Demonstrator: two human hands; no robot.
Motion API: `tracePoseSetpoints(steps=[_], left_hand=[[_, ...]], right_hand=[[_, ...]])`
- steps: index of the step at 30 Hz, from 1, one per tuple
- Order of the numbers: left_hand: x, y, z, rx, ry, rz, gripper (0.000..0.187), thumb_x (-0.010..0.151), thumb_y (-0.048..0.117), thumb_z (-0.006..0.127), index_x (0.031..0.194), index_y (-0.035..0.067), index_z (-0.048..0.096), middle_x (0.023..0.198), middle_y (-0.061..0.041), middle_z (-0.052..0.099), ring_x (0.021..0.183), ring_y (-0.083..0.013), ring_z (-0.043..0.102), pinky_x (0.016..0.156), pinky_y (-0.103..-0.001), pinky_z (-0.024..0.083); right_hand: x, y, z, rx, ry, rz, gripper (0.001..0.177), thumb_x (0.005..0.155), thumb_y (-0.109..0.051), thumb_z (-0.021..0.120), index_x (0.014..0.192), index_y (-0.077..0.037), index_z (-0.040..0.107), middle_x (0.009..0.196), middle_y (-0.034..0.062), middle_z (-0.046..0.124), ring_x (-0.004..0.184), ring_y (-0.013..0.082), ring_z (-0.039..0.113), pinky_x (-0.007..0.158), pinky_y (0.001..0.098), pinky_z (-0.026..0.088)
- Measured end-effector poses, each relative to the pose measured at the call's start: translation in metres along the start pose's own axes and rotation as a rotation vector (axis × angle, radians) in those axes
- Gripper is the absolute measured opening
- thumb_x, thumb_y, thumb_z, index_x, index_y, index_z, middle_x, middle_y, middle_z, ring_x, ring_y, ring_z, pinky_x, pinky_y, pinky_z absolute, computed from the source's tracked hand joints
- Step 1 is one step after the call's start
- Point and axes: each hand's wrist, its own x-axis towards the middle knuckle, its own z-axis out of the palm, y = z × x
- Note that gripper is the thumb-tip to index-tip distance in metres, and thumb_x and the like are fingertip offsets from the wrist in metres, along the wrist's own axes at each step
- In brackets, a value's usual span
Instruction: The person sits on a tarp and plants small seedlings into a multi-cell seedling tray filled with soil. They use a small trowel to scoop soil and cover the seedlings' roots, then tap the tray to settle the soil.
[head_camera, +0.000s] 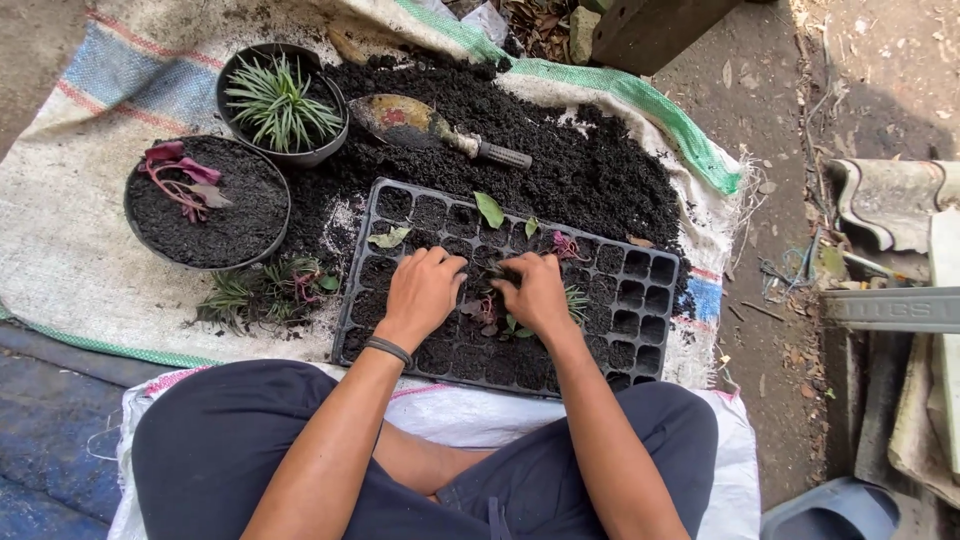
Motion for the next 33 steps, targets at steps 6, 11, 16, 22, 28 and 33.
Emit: tracePoseSetpoints(steps=[6, 11, 16, 22, 28, 33], left_hand=[[0.003, 0.001, -0.009, -0.03, -0.021, -0.001, 0.021, 0.091, 0.025, 0.073, 0.11, 0.018, 0.076, 0.094, -0.004, 0.068, 0.088, -0.0279, 0.067, 0.079, -0.04, 0.053], [0.004, 0.013, -0.042, -0.15, -0.114, 0.014, 0.029, 0.089, 0.024, 0.076, 0.117, 0.015, 0.076, 0.096, -0.009, 0.073, 0.09, -0.0318, 0.069, 0.081, -0.044, 0.054], [0.009, 0.013, -0.063, -0.266, -0.246, -0.109, 0.028, 0.093, 0.02, 0.071, 0.12, 0.012, 0.074, 0.102, -0.015, 0.076, 0.099, -0.0399, 0.071, 0.085, -0.051, 0.057], [0.008, -0.011, -0.131, -0.043, -0.317, -0.236, 0.022, 0.092, 0.027, 0.073, 0.112, 0.021, 0.076, 0.097, -0.009, 0.076, 0.097, -0.0369, 0.074, 0.083, -0.052, 0.059], [-0.024, -0.046, -0.189, 0.171, -0.392, -0.643, 0.019, 0.09, 0.01, 0.069, 0.105, 0.007, 0.08, 0.093, -0.026, 0.078, 0.097, -0.0491, 0.075, 0.083, -0.06, 0.058], [-0.055, -0.084, -0.168, 0.305, -0.434, -0.797, 0.022, 0.086, 0.008, 0.074, 0.105, 0.003, 0.083, 0.087, -0.029, 0.079, 0.086, -0.051, 0.077, 0.077, -0.062, 0.059]], right_hand=[[-0.009, -0.004, -0.001, 0.1, 0.123, 0.112, 0.02, 0.088, -0.015, 0.076, 0.106, -0.018, 0.082, 0.098, 0.009, 0.075, 0.103, 0.0331, 0.065, 0.092, 0.041, 0.055], [-0.026, -0.071, -0.031, 0.168, 0.071, 0.149, 0.02, 0.096, -0.01, 0.069, 0.114, -0.006, 0.077, 0.099, 0.0186, 0.076, 0.1, 0.0393, 0.07, 0.086, 0.0487, 0.059], [-0.014, -0.093, -0.025, 0.354, 0.053, 0.246, 0.021, 0.093, -0.012, 0.073, 0.112, -0.005, 0.078, 0.1, 0.0187, 0.078, 0.101, 0.0376, 0.075, 0.084, 0.0479, 0.061], [0.003, -0.147, -0.012, 0.471, 0.02, 0.138, 0.023, 0.089, -0.01, 0.075, 0.111, -0.001, 0.078, 0.1, 0.0252, 0.076, 0.1, 0.0446, 0.074, 0.085, 0.0519, 0.061], [0.016, -0.219, 0.049, 0.495, -0.162, 0.109, 0.026, 0.087, -0.008, 0.071, 0.112, -0.006, 0.078, 0.104, 0.023, 0.077, 0.102, 0.0433, 0.075, 0.091, 0.0531, 0.062], [0.011, -0.24, 0.112, 0.237, -0.316, 0.043, 0.028, 0.086, -0.022, 0.065, 0.111, -0.022, 0.077, 0.1, 0.0132, 0.08, 0.101, 0.0399, 0.077, 0.086, 0.0558, 0.064]])
